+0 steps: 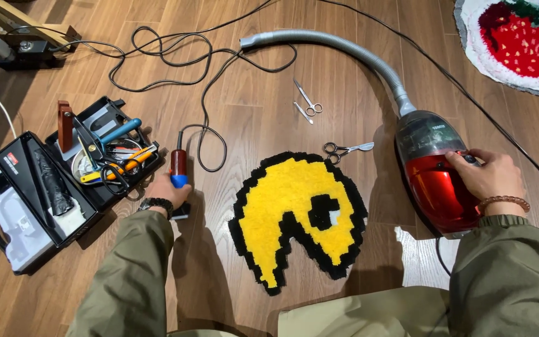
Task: Trimming the surface of a handmade Pac-Man rug with an electric trimmer, vacuuming the loose fibers, and refining the edges with a pick.
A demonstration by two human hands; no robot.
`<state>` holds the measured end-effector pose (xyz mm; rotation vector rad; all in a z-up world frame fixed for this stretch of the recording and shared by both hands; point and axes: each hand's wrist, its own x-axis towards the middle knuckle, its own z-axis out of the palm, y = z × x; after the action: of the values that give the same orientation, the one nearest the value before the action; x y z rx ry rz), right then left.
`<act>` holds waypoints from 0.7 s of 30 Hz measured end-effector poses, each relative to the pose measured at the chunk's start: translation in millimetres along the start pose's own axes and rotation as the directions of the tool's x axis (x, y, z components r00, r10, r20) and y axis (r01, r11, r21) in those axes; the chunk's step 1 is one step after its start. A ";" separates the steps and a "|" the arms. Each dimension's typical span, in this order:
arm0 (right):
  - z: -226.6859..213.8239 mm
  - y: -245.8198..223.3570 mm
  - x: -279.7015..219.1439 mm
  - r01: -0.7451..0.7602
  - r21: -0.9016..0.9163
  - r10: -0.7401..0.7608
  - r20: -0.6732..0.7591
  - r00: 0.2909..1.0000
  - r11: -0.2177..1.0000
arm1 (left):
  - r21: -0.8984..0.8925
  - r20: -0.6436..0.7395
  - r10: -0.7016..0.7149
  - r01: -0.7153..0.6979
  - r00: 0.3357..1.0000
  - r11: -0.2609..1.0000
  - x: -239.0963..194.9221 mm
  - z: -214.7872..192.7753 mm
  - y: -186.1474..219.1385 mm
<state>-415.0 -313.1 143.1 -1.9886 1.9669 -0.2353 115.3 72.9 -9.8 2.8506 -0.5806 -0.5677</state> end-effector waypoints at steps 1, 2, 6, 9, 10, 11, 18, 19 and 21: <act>0.1 -0.4 0.0 0.001 0.000 -0.001 0.000 1.000 1.000 | 0.000 -0.001 0.000 0.000 1.000 1.000 -2.6 -1.3 -1.6; -0.3 -0.1 0.0 -0.001 0.001 0.001 0.011 1.000 1.000 | 0.037 0.016 0.016 -0.017 1.000 0.999 -5.0 -1.9 -2.3; -2.8 -2.7 -2.5 -0.014 -0.017 0.014 0.022 1.000 1.000 | 0.114 0.059 0.024 -0.030 0.998 0.993 -10.8 -4.2 1.0; -5.6 -5.1 -3.5 -0.029 0.022 0.028 0.053 0.998 0.999 | 0.125 0.088 0.005 -0.016 0.996 0.992 -21.8 -16.5 12.2; -7.6 -8.0 -6.5 -0.029 0.024 0.028 0.052 0.998 0.999 | 0.125 0.086 0.006 -0.017 0.996 0.992 -17.4 -6.5 8.1; -9.5 -10.6 -9.5 -0.024 0.059 0.021 0.054 0.998 0.998 | 0.187 -0.082 0.132 -0.114 0.988 0.976 -13.1 3.7 4.1; -9.8 -9.9 -11.6 0.033 0.124 -0.037 0.033 0.999 0.992 | 0.053 0.024 0.707 -0.707 0.707 0.705 -82.3 7.1 104.5; -10.4 -10.3 -13.0 0.031 0.126 -0.035 0.033 0.999 0.992 | 0.054 0.025 0.707 -0.708 0.706 0.705 -79.5 21.9 110.1; -11.5 -12.0 -15.2 0.048 0.100 -0.052 0.038 0.998 0.994 | -0.223 0.131 0.454 -0.420 0.881 0.880 -73.1 51.6 121.5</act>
<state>-408.2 -299.5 159.8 -1.9652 1.8460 -0.2969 -8.9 -12.5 -2.9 2.3877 -1.1040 -0.7498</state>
